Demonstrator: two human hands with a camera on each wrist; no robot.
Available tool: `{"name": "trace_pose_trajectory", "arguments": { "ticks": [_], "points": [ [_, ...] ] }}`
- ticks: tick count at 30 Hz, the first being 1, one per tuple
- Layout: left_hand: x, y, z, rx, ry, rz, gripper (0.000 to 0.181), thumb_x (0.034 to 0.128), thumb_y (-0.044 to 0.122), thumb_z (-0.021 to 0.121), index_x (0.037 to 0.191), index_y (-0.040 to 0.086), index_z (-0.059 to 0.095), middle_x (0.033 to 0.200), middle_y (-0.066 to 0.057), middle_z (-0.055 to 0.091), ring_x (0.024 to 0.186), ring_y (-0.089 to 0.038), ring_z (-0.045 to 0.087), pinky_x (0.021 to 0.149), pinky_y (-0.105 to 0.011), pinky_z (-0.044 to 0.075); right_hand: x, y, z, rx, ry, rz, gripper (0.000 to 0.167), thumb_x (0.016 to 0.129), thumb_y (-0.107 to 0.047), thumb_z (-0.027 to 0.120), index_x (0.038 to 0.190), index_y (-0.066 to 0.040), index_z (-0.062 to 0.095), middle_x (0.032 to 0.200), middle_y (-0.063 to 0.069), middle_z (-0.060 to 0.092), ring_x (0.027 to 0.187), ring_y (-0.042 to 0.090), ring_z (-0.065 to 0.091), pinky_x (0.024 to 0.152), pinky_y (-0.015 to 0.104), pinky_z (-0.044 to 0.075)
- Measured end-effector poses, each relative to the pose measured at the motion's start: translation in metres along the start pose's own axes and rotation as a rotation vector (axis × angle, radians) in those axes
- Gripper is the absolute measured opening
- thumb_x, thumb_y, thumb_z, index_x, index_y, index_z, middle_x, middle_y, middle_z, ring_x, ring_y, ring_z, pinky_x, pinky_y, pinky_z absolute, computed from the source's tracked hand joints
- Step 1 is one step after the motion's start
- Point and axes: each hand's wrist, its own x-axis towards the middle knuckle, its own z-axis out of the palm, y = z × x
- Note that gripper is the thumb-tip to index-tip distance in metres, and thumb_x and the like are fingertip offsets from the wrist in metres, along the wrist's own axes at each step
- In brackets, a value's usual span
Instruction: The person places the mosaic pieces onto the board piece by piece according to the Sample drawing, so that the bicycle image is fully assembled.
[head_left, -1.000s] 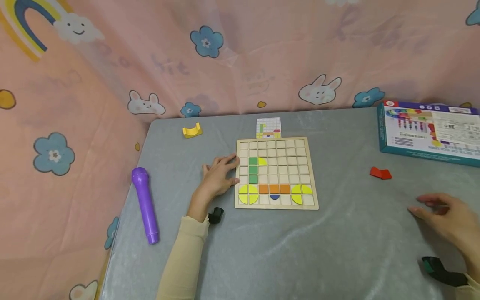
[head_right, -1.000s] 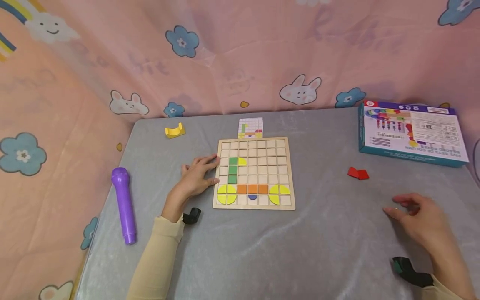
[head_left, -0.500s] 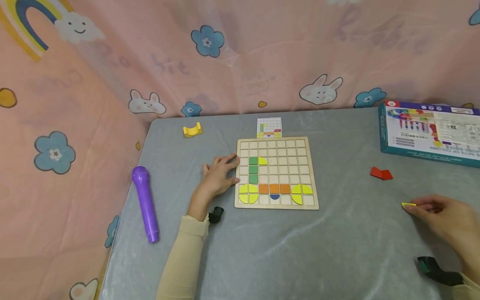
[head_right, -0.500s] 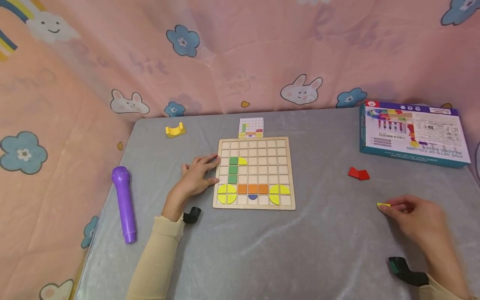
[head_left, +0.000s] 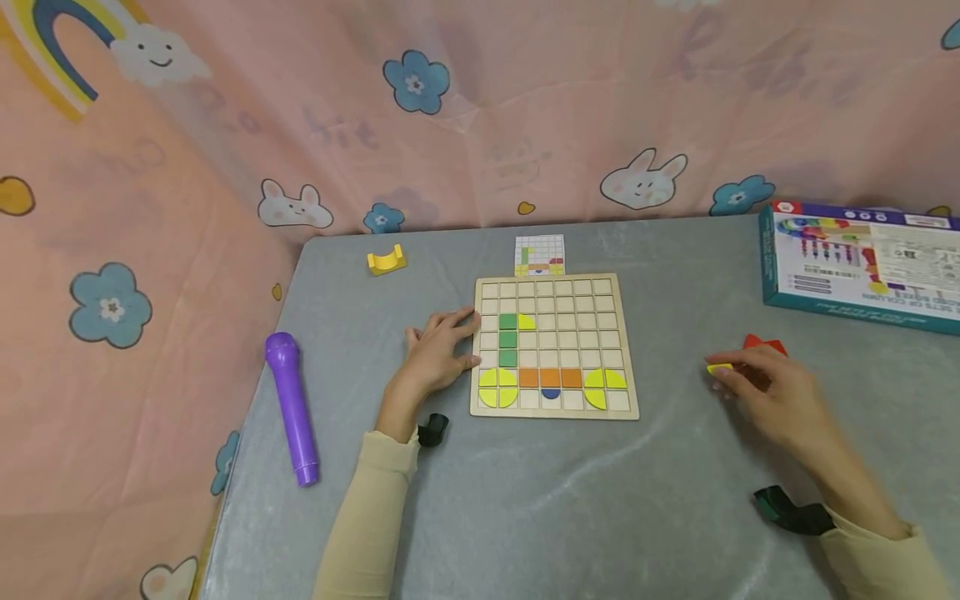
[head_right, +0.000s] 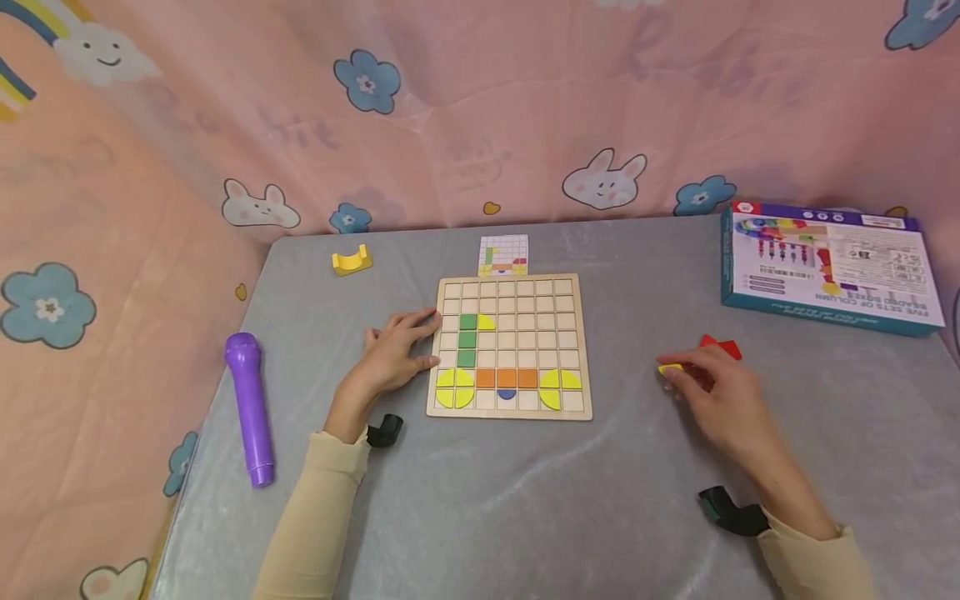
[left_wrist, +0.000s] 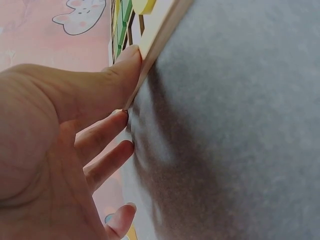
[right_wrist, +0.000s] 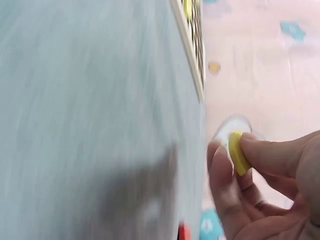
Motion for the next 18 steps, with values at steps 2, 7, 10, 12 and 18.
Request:
{"name": "trace_pose_trajectory", "arguments": {
  "ticks": [2, 7, 10, 12, 18],
  "points": [
    [0.0, 0.0, 0.0, -0.001, 0.001, 0.002, 0.069, 0.0993, 0.026, 0.076, 0.162, 0.023, 0.046, 0.175, 0.006, 0.031, 0.159, -0.025, 0.028, 0.12, -0.068, 0.012, 0.004, -0.009, 0.009, 0.035, 0.007, -0.034, 0.021, 0.097, -0.003, 0.076, 0.118, -0.001, 0.077, 0.096, 0.016, 0.074, 0.071, -0.005, 0.058, 0.064, 0.009, 0.045],
    [0.001, -0.001, 0.001, -0.004, 0.003, 0.004, 0.07, 0.0994, 0.026, 0.076, 0.162, 0.023, 0.046, 0.175, 0.006, 0.031, 0.16, -0.025, 0.028, 0.12, -0.068, 0.011, 0.009, -0.028, 0.03, 0.044, -0.012, -0.079, 0.025, 0.088, -0.002, 0.085, 0.112, -0.002, 0.076, 0.098, 0.017, 0.078, 0.074, -0.007, 0.058, 0.068, 0.006, 0.046],
    [0.001, -0.001, 0.001, -0.005, 0.003, 0.005, 0.069, 0.0994, 0.026, 0.076, 0.162, 0.023, 0.046, 0.175, 0.005, 0.031, 0.16, -0.025, 0.028, 0.12, -0.068, 0.011, 0.01, -0.037, 0.041, 0.03, -0.059, -0.087, 0.022, 0.088, -0.003, 0.085, 0.109, -0.005, 0.079, 0.1, 0.015, 0.079, 0.075, 0.001, 0.06, 0.068, 0.011, 0.048],
    [0.001, -0.001, 0.001, -0.008, 0.005, 0.006, 0.07, 0.0992, 0.026, 0.076, 0.162, 0.022, 0.046, 0.175, 0.005, 0.031, 0.16, -0.025, 0.028, 0.12, -0.068, 0.011, 0.01, -0.043, 0.047, 0.026, -0.103, -0.078, 0.019, 0.089, -0.004, 0.085, 0.108, -0.006, 0.08, 0.101, 0.013, 0.079, 0.076, 0.008, 0.061, 0.067, 0.015, 0.049],
    [0.001, 0.0, 0.001, -0.012, 0.01, 0.007, 0.07, 0.0989, 0.026, 0.076, 0.162, 0.022, 0.046, 0.175, 0.005, 0.032, 0.159, -0.025, 0.029, 0.119, -0.067, 0.012, 0.009, -0.055, 0.062, 0.037, -0.205, -0.047, 0.016, 0.088, -0.005, 0.086, 0.103, -0.007, 0.083, 0.097, 0.01, 0.078, 0.075, 0.016, 0.057, 0.063, 0.023, 0.045]
  ]
}}
